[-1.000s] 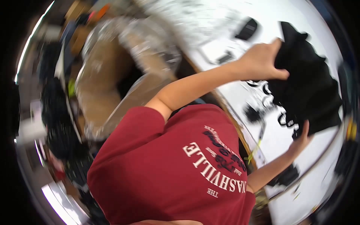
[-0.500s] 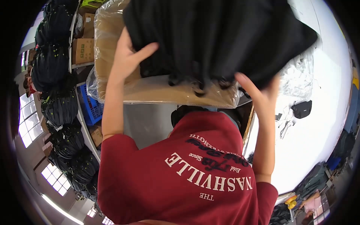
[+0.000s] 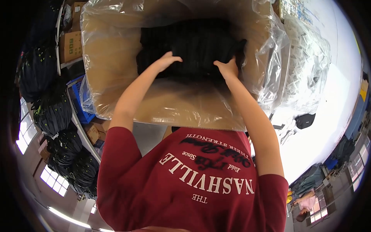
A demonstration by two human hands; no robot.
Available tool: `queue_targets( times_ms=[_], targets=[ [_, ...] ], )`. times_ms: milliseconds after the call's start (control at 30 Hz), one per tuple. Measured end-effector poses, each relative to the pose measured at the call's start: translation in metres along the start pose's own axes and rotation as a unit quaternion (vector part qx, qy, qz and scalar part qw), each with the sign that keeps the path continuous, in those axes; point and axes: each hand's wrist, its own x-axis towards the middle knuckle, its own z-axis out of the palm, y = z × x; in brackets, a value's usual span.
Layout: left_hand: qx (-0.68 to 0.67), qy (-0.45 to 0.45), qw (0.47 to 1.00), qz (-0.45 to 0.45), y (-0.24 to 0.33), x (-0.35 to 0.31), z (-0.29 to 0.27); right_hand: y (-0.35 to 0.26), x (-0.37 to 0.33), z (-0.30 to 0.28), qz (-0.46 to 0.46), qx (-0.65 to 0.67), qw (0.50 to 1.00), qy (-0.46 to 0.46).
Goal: Packing small black pouches with instructional cards and silica gel packets before placing them into a bin.
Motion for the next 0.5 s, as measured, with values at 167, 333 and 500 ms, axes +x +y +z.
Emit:
queue_targets(
  times_ms=[167,333,500],
  targets=[
    [-0.06,0.004,0.998,-0.036,0.004,0.015,0.054,-0.016,-0.004,-0.018,0.046,-0.129,0.99,0.035],
    [-0.101,-0.094,0.989,-0.046,0.002,0.018,0.063,-0.01,0.003,-0.023,0.057,-0.157,0.985,0.039],
    [-0.09,-0.035,0.99,-0.105,-0.03,0.023,0.09,-0.006,0.004,-0.022,0.065,-0.227,0.972,-0.004]
  ],
)
